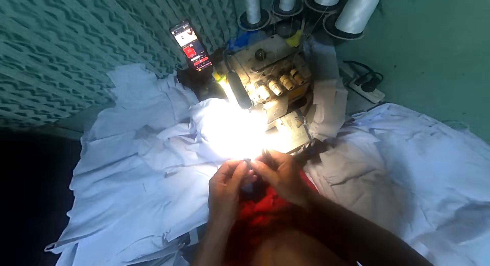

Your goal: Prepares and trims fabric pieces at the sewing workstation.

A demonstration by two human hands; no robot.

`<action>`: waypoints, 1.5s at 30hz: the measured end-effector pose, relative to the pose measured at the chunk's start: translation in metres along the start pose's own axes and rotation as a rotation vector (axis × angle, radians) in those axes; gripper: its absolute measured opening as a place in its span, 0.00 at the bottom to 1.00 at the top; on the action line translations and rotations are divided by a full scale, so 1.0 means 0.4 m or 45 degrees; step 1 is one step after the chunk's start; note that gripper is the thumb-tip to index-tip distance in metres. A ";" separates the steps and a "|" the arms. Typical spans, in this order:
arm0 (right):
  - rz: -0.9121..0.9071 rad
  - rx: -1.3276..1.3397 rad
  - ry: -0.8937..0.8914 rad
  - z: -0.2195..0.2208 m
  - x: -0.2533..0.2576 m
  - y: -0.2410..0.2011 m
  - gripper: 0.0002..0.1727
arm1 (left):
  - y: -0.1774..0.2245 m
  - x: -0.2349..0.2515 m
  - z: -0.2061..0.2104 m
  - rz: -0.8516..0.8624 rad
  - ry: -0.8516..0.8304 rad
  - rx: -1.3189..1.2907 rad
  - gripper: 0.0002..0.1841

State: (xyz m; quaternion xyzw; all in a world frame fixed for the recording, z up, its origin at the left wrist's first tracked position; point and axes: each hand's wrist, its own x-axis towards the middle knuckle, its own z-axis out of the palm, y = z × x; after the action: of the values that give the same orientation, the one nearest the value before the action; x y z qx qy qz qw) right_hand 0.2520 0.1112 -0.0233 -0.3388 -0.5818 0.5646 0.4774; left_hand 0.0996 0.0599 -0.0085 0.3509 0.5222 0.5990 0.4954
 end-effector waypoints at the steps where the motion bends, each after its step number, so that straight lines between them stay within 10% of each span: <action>1: -0.003 -0.006 -0.024 -0.005 0.002 -0.001 0.07 | 0.003 0.002 -0.009 0.045 -0.039 0.085 0.10; 45: 0.054 0.022 0.004 -0.056 0.006 0.040 0.06 | 0.043 0.044 -0.022 -0.086 -0.275 0.556 0.06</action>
State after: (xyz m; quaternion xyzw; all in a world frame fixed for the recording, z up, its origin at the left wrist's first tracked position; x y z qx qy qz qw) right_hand 0.2701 0.1232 -0.0405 -0.3478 -0.5689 0.5790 0.4691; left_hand 0.0830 0.0748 0.0048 0.4939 0.5947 0.4140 0.4806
